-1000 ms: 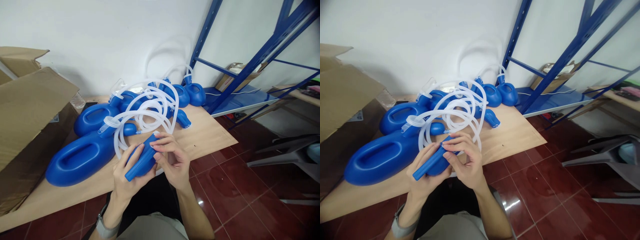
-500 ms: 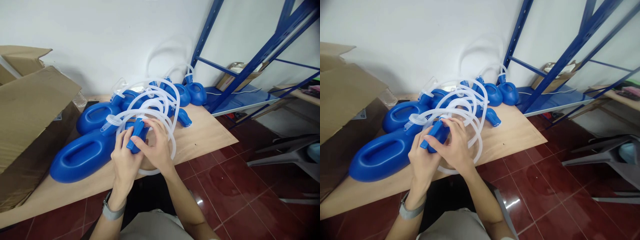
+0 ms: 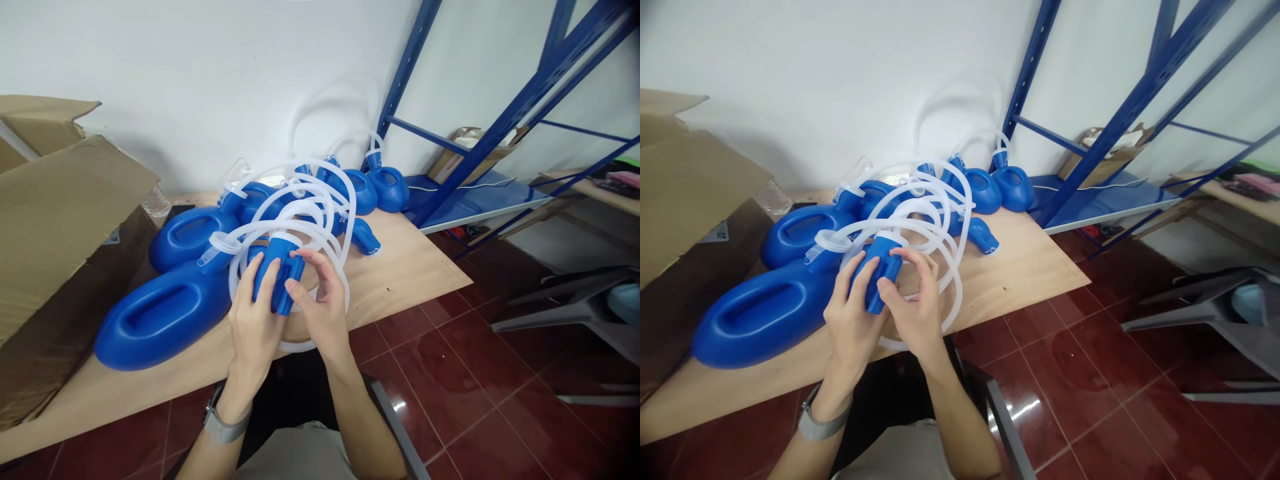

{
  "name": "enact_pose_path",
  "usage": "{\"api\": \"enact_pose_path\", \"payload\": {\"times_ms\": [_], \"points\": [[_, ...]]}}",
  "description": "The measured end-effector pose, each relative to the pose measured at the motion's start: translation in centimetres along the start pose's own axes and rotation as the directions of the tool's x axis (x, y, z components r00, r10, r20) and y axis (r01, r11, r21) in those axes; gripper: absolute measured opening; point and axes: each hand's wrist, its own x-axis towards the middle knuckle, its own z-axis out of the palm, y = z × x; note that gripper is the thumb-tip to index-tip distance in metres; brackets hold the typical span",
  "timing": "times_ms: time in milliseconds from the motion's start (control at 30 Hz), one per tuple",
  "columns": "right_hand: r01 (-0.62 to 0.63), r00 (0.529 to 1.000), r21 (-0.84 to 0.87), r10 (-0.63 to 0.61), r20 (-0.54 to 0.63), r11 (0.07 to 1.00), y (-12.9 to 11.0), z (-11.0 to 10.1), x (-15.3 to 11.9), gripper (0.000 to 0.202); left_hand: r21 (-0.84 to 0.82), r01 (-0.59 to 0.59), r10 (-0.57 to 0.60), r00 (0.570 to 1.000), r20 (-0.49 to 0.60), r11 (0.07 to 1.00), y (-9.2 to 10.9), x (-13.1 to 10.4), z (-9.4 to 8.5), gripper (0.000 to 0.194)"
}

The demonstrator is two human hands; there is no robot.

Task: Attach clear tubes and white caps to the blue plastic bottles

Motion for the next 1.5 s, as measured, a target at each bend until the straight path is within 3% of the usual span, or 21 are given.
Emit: {"api": "enact_pose_path", "payload": {"times_ms": [200, 300, 500, 633, 700, 867, 1267, 1400, 1500], "points": [[-0.057, 0.997, 0.06, 0.06, -0.046, 0.997, 0.3, 0.0, -0.2, 0.032, 0.042, -0.109, 0.108, 0.994, 0.008, 0.993, 0.3, 0.0, -0.2, 0.046], [-0.07, 0.994, 0.158, 0.082, -0.072, 0.985, 0.3, 0.1, 0.0, 0.028, 0.041, -0.141, 0.138, 0.988, 0.074, 0.989, 0.6, 0.3, -0.3, 0.055], [-0.021, 0.999, 0.133, 0.024, -0.026, 0.991, 0.6, -0.4, -0.1, 0.029, -0.145, -0.093, 0.128, 0.958, 0.256, 0.985, 0.3, 0.9, -0.9, 0.08], [0.035, 0.999, 0.09, -0.034, -0.008, 0.995, 1.0, -0.7, -0.4, 0.03, -0.25, -0.016, 0.101, 0.939, 0.33, 0.968, 0.2, 1.1, -1.4, 0.086], [0.064, 0.998, 0.087, -0.063, -0.015, 0.994, 1.1, -0.6, -0.7, 0.035, -0.263, -0.006, 0.094, 0.941, 0.325, 0.965, 0.3, 1.1, -1.4, 0.086], [0.116, 0.993, 0.088, -0.117, 0.015, 0.989, 1.0, -0.4, -1.2, 0.07, -0.292, 0.045, 0.045, 0.955, 0.295, 0.955, 0.5, 0.7, -1.0, 0.071], [0.207, 0.978, 0.036, -0.208, 0.015, 0.978, 0.4, -1.1, -1.3, 0.036, -0.343, -0.032, 0.093, 0.982, 0.162, 0.939, 1.2, 0.2, -0.9, 0.028], [0.211, 0.977, 0.03, -0.212, 0.035, 0.977, 0.4, -1.7, -1.1, 0.036, -0.36, -0.031, 0.085, 0.987, 0.134, 0.932, 1.3, 0.3, -1.1, 0.053], [0.195, 0.979, 0.04, -0.197, 0.052, 0.98, 0.7, -2.2, -1.1, 0.038, -0.325, -0.041, 0.111, 0.973, 0.201, 0.945, 1.4, 0.4, -1.3, 0.072]]}}
